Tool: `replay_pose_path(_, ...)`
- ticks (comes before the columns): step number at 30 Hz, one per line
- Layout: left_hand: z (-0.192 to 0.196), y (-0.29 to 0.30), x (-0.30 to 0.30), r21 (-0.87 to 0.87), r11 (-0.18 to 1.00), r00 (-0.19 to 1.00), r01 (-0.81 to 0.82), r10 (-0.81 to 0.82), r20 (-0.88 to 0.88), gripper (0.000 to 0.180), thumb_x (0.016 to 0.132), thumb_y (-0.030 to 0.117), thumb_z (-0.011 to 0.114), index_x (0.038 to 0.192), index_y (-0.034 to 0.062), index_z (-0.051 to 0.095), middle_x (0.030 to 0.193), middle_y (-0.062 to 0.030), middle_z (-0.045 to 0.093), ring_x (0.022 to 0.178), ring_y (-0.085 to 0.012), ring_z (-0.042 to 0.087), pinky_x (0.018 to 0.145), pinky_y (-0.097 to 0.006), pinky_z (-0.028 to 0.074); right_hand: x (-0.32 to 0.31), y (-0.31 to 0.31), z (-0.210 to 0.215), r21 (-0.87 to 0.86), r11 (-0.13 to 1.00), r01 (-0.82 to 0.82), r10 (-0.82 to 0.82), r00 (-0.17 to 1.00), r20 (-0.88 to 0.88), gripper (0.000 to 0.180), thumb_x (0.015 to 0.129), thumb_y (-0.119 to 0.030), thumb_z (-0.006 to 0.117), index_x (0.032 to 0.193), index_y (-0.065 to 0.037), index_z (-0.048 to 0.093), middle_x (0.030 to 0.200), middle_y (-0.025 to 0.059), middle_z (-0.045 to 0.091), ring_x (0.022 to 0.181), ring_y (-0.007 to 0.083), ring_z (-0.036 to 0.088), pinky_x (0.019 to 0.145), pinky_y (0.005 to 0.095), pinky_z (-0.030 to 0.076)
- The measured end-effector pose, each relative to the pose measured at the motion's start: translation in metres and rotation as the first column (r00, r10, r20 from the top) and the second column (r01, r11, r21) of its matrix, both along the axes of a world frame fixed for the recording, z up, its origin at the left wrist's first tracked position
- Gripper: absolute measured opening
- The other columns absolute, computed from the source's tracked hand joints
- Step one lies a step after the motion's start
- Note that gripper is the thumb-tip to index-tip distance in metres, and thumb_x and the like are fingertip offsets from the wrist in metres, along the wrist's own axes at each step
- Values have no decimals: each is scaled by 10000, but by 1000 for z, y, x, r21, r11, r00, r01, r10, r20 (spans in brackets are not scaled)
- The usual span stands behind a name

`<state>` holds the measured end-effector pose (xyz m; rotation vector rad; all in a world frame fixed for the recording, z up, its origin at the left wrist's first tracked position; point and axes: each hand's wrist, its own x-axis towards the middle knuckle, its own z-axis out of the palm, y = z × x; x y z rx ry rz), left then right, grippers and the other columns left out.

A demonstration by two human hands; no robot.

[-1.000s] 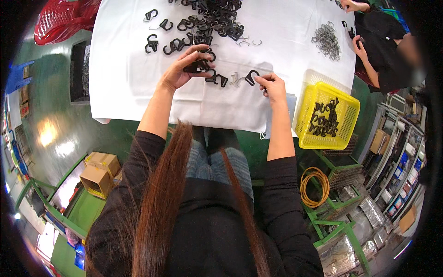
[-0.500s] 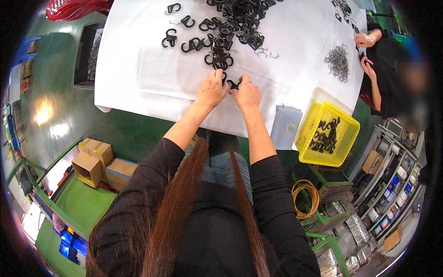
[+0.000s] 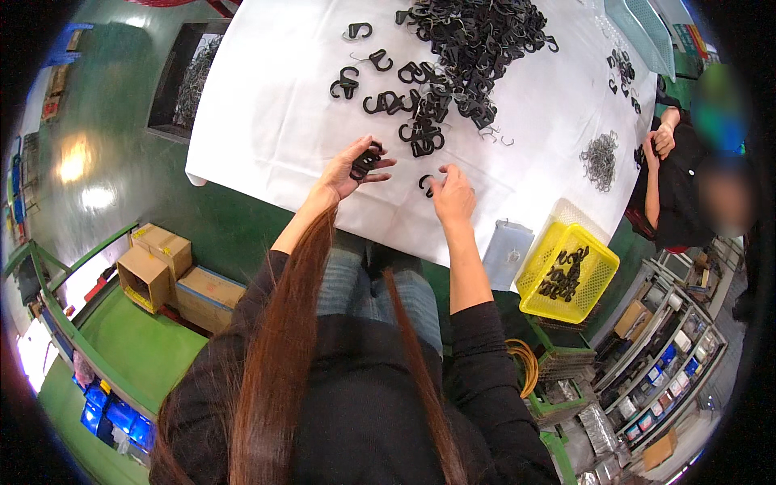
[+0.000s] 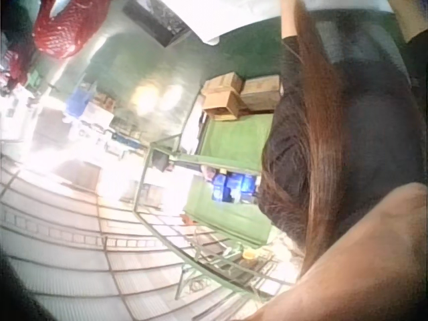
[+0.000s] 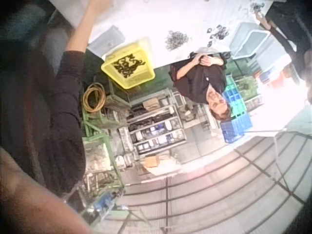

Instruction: The person sorts small black plastic clips from a pile on a white table, separating them from metal rings and placing the clips into a yellow basket. Another person works nearby on similar items.

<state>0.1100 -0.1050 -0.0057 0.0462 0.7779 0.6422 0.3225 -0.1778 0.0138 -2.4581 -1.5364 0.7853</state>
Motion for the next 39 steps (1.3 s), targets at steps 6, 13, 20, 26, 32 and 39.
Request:
replay_pose_path(6, -5, -2, 2, 67, 981, 980, 181, -174, -92, 325, 891, 349, 552, 1112, 111, 554, 1081, -61, 585, 1030, -274, 594, 803, -450, 517, -11, -4, 1, -61, 998, -8, 8, 1000, -5, 306, 690, -216, 728, 886, -77, 537, 930, 111, 575, 892, 307, 580, 737, 414, 465)
replay_pose_path(13, -5, -1, 18, -35, 976, 975, 213, -210, 69, 468, 898, 451, 488, 1174, 74, 522, 1105, -86, 570, 973, -244, 596, 780, -435, 520, -57, 28, 48, 121, 984, -131, 159, 953, -258, 355, 693, -268, 732, 948, -102, 549, 945, 91, 561, 842, 314, 586, 708, 412, 475)
replay_pose_path(20, -10, 11, 3, -70, 981, 978, 180, -171, 116, 329, 883, 390, 533, 1082, 131, 576, 1078, -62, 603, 1056, -294, 559, 812, -474, 495, -19, 77, 34, 51, 998, 45, -47, 998, 37, 442, 665, -240, 768, 1025, -124, 538, 1094, 101, 500, 849, 299, 583, 734, 412, 487)
replay_pose_path(26, -5, 19, -19, -99, 994, 934, 38, 0, 358, 390, 909, 384, 468, 1200, 126, 510, 1266, -128, 478, 1197, -396, 425, 900, -595, 416, -12, 64, -9, 155, 974, -168, 142, 976, 168, 268, 676, -212, 754, 863, -90, 608, 984, 83, 563, 805, 306, 600, 712, 397, 492)
replay_pose_path(32, 5, 27, -27, -137, 989, 929, 59, -4, 369, 501, 903, 480, 439, 1243, 115, 483, 1260, -125, 482, 1214, -401, 407, 928, -624, 375, 4, 44, -1, -11, 975, 224, -207, 879, -430, 187, 709, -157, 720, 836, -53, 630, 736, 77, 641, 718, 203, 616, 671, 318, 486)
replay_pose_path(39, -6, 24, -3, -120, 981, 926, 155, -102, 364, 491, 901, 476, 458, 1244, 126, 483, 1236, -113, 505, 1150, -364, 474, 875, -558, 448, -18, 46, -5, 126, 982, 144, -118, 973, -198, 493, 659, -215, 776, 1066, -67, 539, 952, 116, 545, 770, 228, 577, 718, 333, 485)
